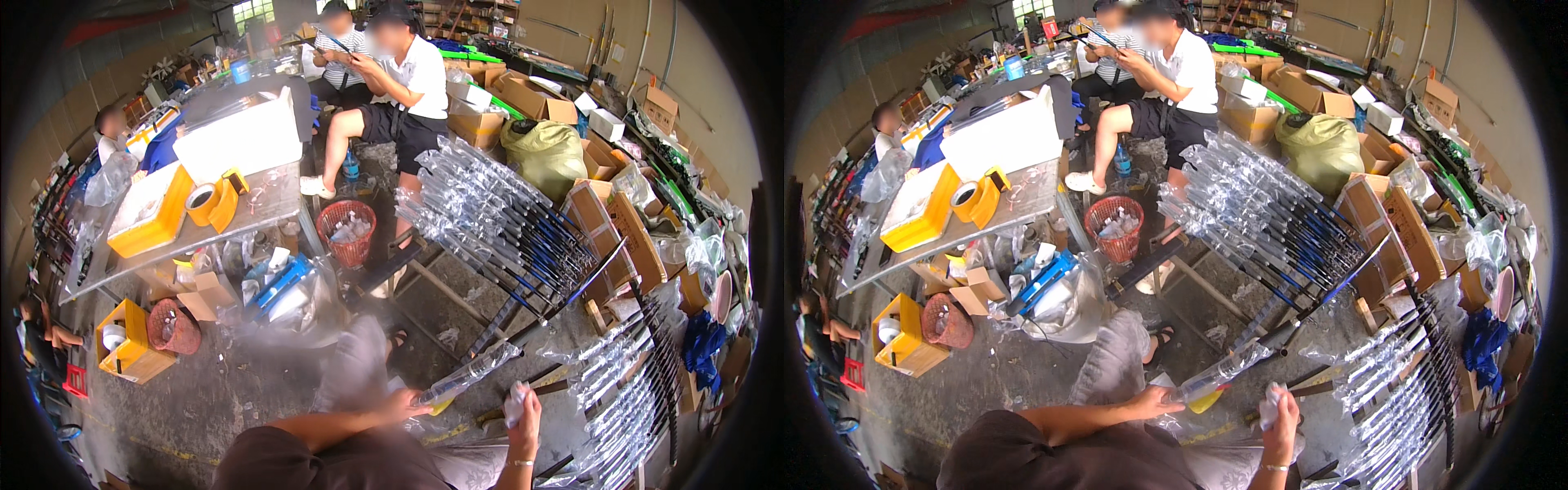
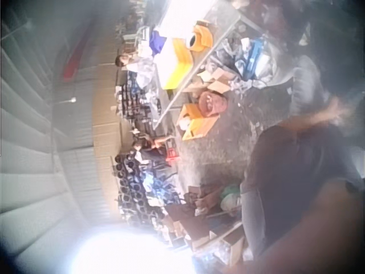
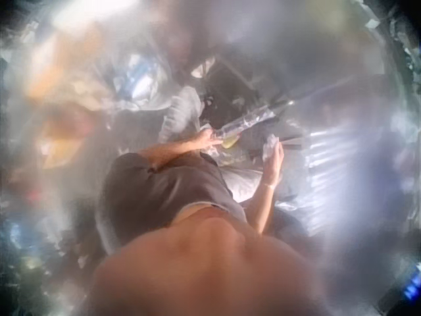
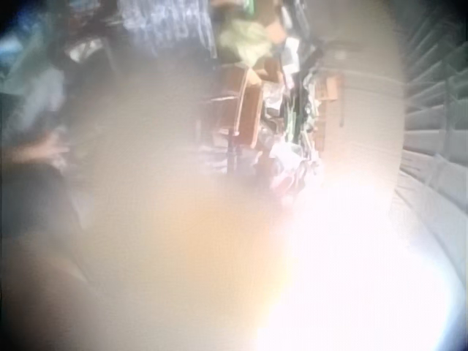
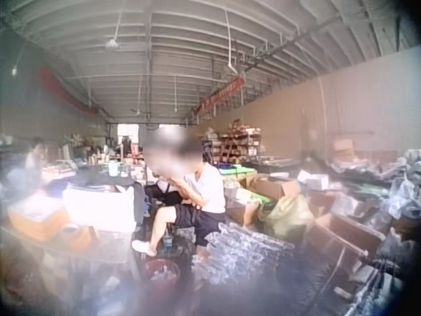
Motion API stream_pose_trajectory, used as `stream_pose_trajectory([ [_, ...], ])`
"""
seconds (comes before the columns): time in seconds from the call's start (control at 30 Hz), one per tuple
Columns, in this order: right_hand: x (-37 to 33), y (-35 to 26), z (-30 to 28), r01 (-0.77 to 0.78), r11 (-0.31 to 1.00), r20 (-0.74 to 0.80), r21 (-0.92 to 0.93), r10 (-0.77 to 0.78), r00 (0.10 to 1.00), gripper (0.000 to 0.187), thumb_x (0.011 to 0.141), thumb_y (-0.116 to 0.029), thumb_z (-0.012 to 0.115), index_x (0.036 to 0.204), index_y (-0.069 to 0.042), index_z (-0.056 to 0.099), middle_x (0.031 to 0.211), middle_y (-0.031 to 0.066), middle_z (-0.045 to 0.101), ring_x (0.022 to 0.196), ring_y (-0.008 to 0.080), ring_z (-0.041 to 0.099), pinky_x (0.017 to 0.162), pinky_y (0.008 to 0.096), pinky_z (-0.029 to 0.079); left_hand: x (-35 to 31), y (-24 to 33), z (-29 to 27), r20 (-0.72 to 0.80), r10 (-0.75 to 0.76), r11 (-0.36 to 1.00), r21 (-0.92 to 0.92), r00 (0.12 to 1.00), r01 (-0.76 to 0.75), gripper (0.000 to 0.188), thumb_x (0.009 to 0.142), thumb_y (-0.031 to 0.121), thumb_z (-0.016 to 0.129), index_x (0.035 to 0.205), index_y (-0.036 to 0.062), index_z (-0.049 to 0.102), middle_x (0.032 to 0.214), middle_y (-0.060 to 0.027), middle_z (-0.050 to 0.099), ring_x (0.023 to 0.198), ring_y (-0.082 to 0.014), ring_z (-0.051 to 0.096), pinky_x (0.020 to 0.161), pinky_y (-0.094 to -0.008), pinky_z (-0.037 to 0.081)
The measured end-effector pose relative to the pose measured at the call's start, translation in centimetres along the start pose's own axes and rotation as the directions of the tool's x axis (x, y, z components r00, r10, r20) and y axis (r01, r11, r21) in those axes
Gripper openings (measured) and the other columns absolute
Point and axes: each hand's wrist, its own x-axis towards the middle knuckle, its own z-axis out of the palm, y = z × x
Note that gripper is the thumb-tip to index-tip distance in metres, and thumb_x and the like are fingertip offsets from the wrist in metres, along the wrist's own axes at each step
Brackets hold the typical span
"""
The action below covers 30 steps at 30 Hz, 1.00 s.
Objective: The person repeatedly wipes the handles and guides of fishing rods with a white cloth. They pick up rods from a rack, wipe them, and place them back. The process is repetitive and focused on cleaning the rods.
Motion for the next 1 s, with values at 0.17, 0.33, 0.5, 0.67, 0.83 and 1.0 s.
stream_pose_trajectory([
  [0.17,-3.2,3.8,-7.1,-0.115,0.883,-0.205,0.456,0.23,0.951,0.043,0.09,-0.054,0.05,0.11,-0.017,0.057,0.086,0.0037,0.061,0.072,0.0176,0.06,0.054,0.0296,0.05,2.5,-0.3,-5.8,-0.192,-0.098,0.96,0.239,0.977,0.143,0.032,0.081,0.03,0.073,0.09,0.0006,0.064,0.066,-0.0058,0.06,0.06,-0.012,0.053,0.055,-0.0308,0.043],
  [0.33,-4.1,6.2,-8.1,-0.01,0.799,-0.22,0.601,0.177,0.959,0.046,0.089,-0.057,0.05,0.11,-0.017,0.057,0.093,0.004,0.062,0.077,0.0171,0.06,0.057,0.0298,0.05,5.1,-0.9,-10.5,-0.336,0.134,0.933,0.359,0.932,-0.005,0.025,0.081,0.028,0.071,0.089,0.0051,0.065,0.062,-0.0071,0.058,0.054,-0.0157,0.05,0.051,-0.033,0.041],
  [0.5,-4.2,8.1,-8.7,-0.08,0.806,-0.177,0.587,0.225,0.958,0.049,0.087,-0.06,0.05,0.111,-0.018,0.057,0.094,0.0052,0.061,0.079,0.0179,0.059,0.059,0.0308,0.05,5.7,-3.2,-10.8,-0.424,0.305,0.897,0.43,0.853,-0.107,0.021,0.082,0.025,0.069,0.088,0.0054,0.065,0.065,-0.0067,0.058,0.057,-0.0149,0.051,0.054,-0.0326,0.043],
  [0.67,-4.2,8.3,-9.9,-0.124,0.694,-0.063,0.71,0.238,0.969,0.05,0.086,-0.059,0.053,0.113,-0.018,0.058,0.097,0.0069,0.058,0.082,0.0183,0.057,0.064,0.0313,0.05,6.8,-7.1,-10.6,-0.428,0.219,0.864,0.503,0.877,0.03,0.016,0.082,0.019,0.07,0.087,0.0043,0.065,0.062,-0.0054,0.056,0.054,-0.0121,0.047,0.051,-0.0316,0.04],
  [0.83,-4.2,8.9,-10.3,-0.127,0.79,-0.117,0.6,0.243,0.963,0.049,0.085,-0.059,0.055,0.112,-0.019,0.058,0.097,0.0071,0.057,0.082,0.019,0.056,0.063,0.0313,0.05,6.8,-6.2,-10.6,-0.412,0.155,0.851,0.517,0.898,0.091,0.016,0.08,0.019,0.071,0.085,0.0044,0.065,0.061,-0.0058,0.056,0.051,-0.015,0.048,0.048,-0.033,0.04],
  [1.0,-4.3,8.4,-9.7,-0.104,0.72,-0.104,0.686,0.238,0.966,0.05,0.084,-0.059,0.055,0.114,-0.019,0.056,0.097,0.0076,0.058,0.083,0.0195,0.056,0.064,0.0328,0.05,7.1,-5.8,-10.8,-0.459,0.338,0.868,0.49,0.821,-0.084,0.022,0.081,0.025,0.071,0.079,0.0043,0.063,0.058,-0.0106,0.057,0.047,-0.0203,0.053,0.047,-0.0358,0.042],
])
